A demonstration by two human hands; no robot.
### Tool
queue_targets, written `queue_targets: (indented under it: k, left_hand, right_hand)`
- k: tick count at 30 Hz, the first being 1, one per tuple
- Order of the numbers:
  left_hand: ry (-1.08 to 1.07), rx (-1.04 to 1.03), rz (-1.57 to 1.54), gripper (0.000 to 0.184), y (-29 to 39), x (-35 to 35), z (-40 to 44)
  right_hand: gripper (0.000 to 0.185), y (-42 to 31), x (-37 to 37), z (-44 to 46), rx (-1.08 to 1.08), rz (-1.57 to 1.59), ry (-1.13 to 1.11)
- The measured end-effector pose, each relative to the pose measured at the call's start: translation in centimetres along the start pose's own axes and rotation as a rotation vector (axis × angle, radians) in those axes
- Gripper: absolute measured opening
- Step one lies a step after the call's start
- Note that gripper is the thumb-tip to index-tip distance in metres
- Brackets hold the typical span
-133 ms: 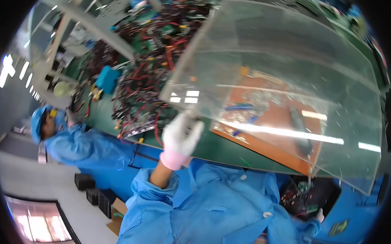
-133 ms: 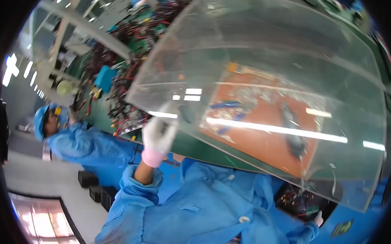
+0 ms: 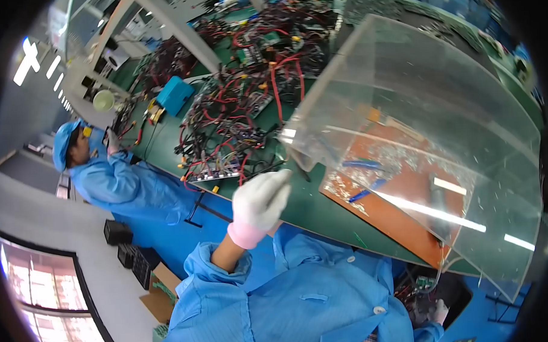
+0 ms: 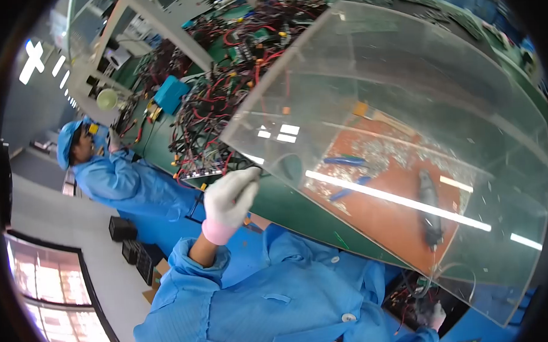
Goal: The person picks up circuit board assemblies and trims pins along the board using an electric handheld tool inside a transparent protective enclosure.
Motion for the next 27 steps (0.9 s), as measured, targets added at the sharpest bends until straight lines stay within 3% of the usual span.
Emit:
queue_targets:
  k: [3,5,6,10,15,18,20,23,25,27]
  left_hand:
    - [0.247,0.208,0.184,0.024,-6.6,7.1,-0.5]
    - [0.347,0.643,0.106,0.022,-14.0,11.1,-3.1]
    - [0.356,0.657,0.111,0.022,-15.3,11.8,-3.7]
    - [0.001,0.187,0.69,0.024,-16.0,10.0,-4.2]
    - [-0.175,-0.045,0.833,0.029,-19.5,5.9,-4.1]
    - [-0.233,-0.064,0.687,0.032,-21.5,6.9,-3.2]
    - [-0.196,0.098,0.501,0.035,-21.8,9.5,-1.3]
    - [0.089,0.239,0.206,0.034,-20.3,15.9,2.7]
    - [0.121,0.552,-0.156,0.034,-19.4,18.5,4.2]
    - [0.237,0.638,-0.162,0.036,-18.1,22.0,4.9]
  right_hand:
    - [0.032,-10.6,-5.7,-8.1,0.301,-0.183,-0.414]
    - [0.033,-11.7,-7.4,-10.7,0.152,-0.384,-0.407]
    - [0.033,-13.8,-8.1,-12.4,0.161,-0.398,-0.411]
    - [0.035,-25.1,-11.2,-20.8,0.429,-0.755,-0.571]
    - [0.032,-37.8,-12.5,-26.1,0.634,-0.662,-0.51]
    - [0.03,-41.0,-12.3,-27.5,0.642,-0.65,-0.489]
    - [0.029,-42.5,-12.5,-28.2,0.649,-0.63,-0.483]
    - [0.028,-44.1,-12.9,-28.7,0.721,-0.639,-0.46]
    - [0.026,-45.3,-13.2,-29.2,0.796,-0.637,-0.443]
    - [0.026,-46.9,-13.3,-30.0,0.839,-0.607,-0.436]
Point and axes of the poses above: each hand's wrist, its own z-axis towards the middle knuckle, its own x-axis out of the back of the hand, y = z × x, the point moved 10 cm from there along z, towards the middle knuckle, and after that the axes turned 9 degrees about y, right-handed, at the moved point
